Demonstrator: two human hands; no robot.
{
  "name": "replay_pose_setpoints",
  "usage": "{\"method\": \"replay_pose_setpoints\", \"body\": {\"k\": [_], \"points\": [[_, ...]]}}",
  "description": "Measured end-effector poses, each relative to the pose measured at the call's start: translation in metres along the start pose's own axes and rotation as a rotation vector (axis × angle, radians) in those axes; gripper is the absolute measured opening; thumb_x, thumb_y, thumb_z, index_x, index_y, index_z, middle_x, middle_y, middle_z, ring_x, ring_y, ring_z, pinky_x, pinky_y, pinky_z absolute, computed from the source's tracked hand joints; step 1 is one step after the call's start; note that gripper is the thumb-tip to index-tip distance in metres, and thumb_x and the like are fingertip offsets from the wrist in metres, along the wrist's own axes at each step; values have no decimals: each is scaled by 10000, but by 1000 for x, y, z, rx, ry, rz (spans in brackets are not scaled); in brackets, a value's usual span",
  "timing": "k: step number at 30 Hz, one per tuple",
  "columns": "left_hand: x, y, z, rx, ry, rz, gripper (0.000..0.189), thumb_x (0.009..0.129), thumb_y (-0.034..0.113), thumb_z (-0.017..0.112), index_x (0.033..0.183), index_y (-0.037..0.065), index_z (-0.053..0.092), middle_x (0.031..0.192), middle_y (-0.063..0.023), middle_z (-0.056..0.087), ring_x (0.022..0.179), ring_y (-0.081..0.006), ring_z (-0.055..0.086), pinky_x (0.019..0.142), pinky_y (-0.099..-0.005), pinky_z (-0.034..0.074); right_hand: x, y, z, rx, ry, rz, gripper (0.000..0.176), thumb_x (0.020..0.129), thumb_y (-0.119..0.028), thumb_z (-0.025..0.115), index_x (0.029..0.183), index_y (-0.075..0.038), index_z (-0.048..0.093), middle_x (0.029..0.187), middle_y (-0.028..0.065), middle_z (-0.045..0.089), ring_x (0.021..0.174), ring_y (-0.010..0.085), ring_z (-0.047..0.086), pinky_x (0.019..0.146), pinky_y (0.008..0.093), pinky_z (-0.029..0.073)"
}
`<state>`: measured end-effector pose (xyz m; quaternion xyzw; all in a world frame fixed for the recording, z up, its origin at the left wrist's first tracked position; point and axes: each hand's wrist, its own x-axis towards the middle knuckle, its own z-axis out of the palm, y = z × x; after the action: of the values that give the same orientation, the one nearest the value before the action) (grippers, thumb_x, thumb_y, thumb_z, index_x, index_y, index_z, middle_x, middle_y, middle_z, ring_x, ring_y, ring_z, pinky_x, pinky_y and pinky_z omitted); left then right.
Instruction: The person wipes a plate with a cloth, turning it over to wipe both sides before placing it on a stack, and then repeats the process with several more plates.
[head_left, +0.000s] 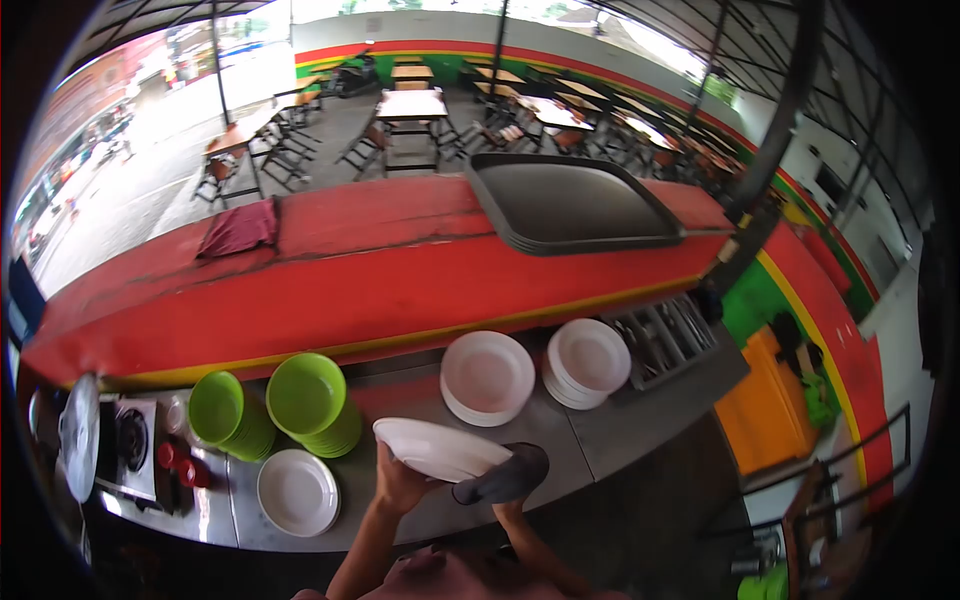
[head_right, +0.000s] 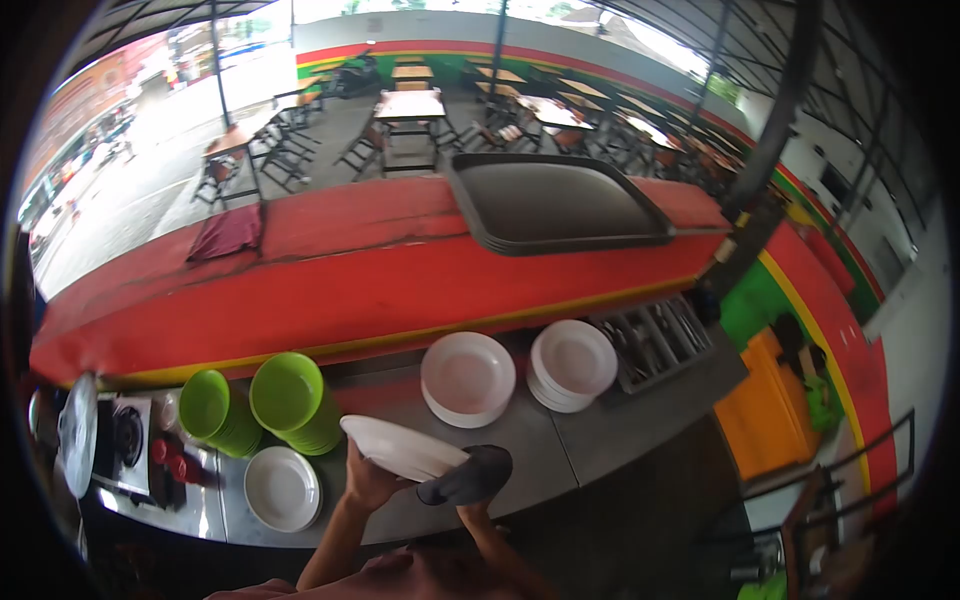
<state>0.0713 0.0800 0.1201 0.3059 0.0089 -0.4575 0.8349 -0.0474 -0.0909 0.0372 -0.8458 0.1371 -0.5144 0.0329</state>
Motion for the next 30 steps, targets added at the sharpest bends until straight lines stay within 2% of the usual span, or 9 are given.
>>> {"method": "replay_pose_setpoints", "body": {"k": [1,2,5,7,10,16,22,25,30], "points": [[-1,12,2,-76,-200,-138,781,924,720,240,1397,141,464,1421,-156,466,1334,-449,384,1038,-691,295,3,4,-5,-179,46,-130,440,863,-244,670,1201,9,547,1149,189,572,1092,345,553,965,436,446],[4,13,-14,-300,-223,-256,706,918,665,323,1382,161,491,1444,-190,444,1346,-516,334,1012,-755,264,4,7,-9,-353,84,-262,460,833,-253,696,1191,7,568,1130,197,587,1091,356,563,954,448,456],[15,17,-39,-131,-247,-323,668,916,603,371,1351,118,517,1440,-238,435,1342,-519,343,1000,-760,285,-35,19,-13,-359,-91,-69,494,800,-263,712,1193,8,585,1104,202,613,1080,374,582,937,459,475],[17,20,-38,-377,-223,-290,588,877,355,414,1351,12,471,1308,-255,526,1212,-491,484,1017,-638,382,-38,14,-23,-218,-178,58,494,804,-260,704,1199,9,579,1110,199,612,1079,372,584,936,460,476],[38,12,-66,-172,26,-199,600,778,236,425,1332,9,458,1220,-219,560,1094,-404,561,988,-525,454,-36,1,-38,203,-300,400,495,810,-254,693,1209,11,571,1120,195,610,1076,369,586,934,461,478],[36,28,-28,-14,2,59,670,768,195,428,1405,-6,374,1292,-216,514,1138,-369,555,977,-479,471,-32,-21,-46,526,-381,706,496,821,-243,670,1229,16,554,1138,187,607,1070,363,592,931,463,482],[45,40,-24,176,-98,294,619,773,115,431,1357,-91,422,1316,-228,531,1135,-319,582,947,-411,499,-26,-36,-39,588,-515,643,498,833,-232,646,1248,20,537,1156,178,604,1065,356,597,927,466,486],[45,36,-23,155,-148,284,562,757,54,425,1292,-107,493,1261,-225,580,1088,-300,612,932,-378,509,-30,-53,-27,632,-660,542,499,839,-227,635,1258,22,528,1166,174,602,1062,353,600,925,467,488],[48,25,-25,303,-34,222,767,591,-48,411,1354,-81,478,1259,-204,592,1029,-243,632,863,-243,500,-28,-77,-3,562,-756,357,501,848,-218,616,1275,25,514,1181,167,600,1057,348,605,923,469,492]]}}
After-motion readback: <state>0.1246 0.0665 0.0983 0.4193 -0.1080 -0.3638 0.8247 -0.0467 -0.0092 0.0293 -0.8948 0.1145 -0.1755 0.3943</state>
